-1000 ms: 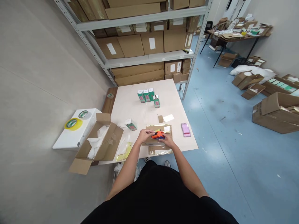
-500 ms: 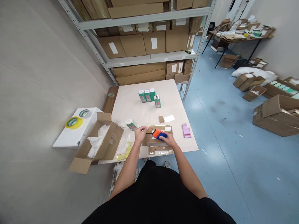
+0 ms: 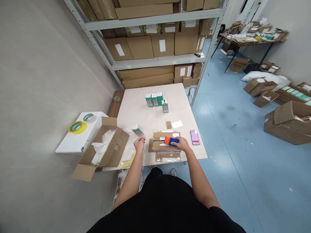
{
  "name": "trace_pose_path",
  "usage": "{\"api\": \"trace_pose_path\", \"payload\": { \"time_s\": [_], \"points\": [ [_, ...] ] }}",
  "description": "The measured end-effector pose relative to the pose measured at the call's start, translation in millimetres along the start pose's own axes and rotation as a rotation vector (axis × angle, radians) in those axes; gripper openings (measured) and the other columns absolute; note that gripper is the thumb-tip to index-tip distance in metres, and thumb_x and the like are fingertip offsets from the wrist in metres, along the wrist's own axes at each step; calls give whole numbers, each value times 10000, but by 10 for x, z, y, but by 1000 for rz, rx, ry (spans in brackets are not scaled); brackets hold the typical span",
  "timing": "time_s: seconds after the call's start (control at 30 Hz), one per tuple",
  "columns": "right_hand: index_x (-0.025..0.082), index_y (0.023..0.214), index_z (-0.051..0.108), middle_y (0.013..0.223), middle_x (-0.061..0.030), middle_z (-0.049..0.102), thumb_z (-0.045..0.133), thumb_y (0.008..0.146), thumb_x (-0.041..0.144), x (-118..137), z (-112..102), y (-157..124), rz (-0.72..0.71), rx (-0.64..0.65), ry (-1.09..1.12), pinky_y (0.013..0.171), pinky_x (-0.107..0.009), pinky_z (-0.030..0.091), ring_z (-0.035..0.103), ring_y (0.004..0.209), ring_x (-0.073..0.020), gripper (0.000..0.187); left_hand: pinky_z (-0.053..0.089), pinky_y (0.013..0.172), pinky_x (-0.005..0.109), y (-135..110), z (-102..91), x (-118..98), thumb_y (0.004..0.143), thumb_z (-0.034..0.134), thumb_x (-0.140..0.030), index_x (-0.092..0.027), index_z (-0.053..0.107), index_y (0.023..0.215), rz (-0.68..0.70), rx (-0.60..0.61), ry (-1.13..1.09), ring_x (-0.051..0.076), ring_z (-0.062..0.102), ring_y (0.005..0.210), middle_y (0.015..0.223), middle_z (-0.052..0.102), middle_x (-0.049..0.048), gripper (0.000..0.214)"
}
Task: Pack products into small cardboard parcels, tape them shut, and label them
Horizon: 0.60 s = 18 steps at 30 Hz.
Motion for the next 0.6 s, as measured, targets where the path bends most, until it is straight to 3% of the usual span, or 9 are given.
{"api": "trace_pose_path", "payload": {
  "time_s": [0.23,0.43,0.6],
  "points": [
    [232,1106,773,1055,-82,793,732,843,620,171,16,156,32,113,-216,758,-296,472,715,970,-277,471,555,722,286,-4,-18,518,688,755,-272,-144,785,816,-182,-80,-127,170,686,751,784,754,59,183],
    [233,1056,773,976,-66,788,719,848,623,298,-20,228,72,171,-316,682,-275,427,708,913,-251,445,551,712,277,75,67,756,688,743,-218,-151,747,757,-250,-75,-128,139,656,680,722,717,39,96],
    [224,1052,772,1000,-78,787,726,841,643,374,-56,325,104,203,-388,680,-272,423,707,931,-250,471,573,710,299,167,153,935,674,797,-277,-158,722,765,-330,-37,-78,168,693,704,732,724,57,168]
  ]
}}
Point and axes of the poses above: each hand's wrist, its own y-axis towards the middle knuckle, its own z-axis out of the palm, x = y × z, the point moved 2 cm from there along y, towards the middle knuckle
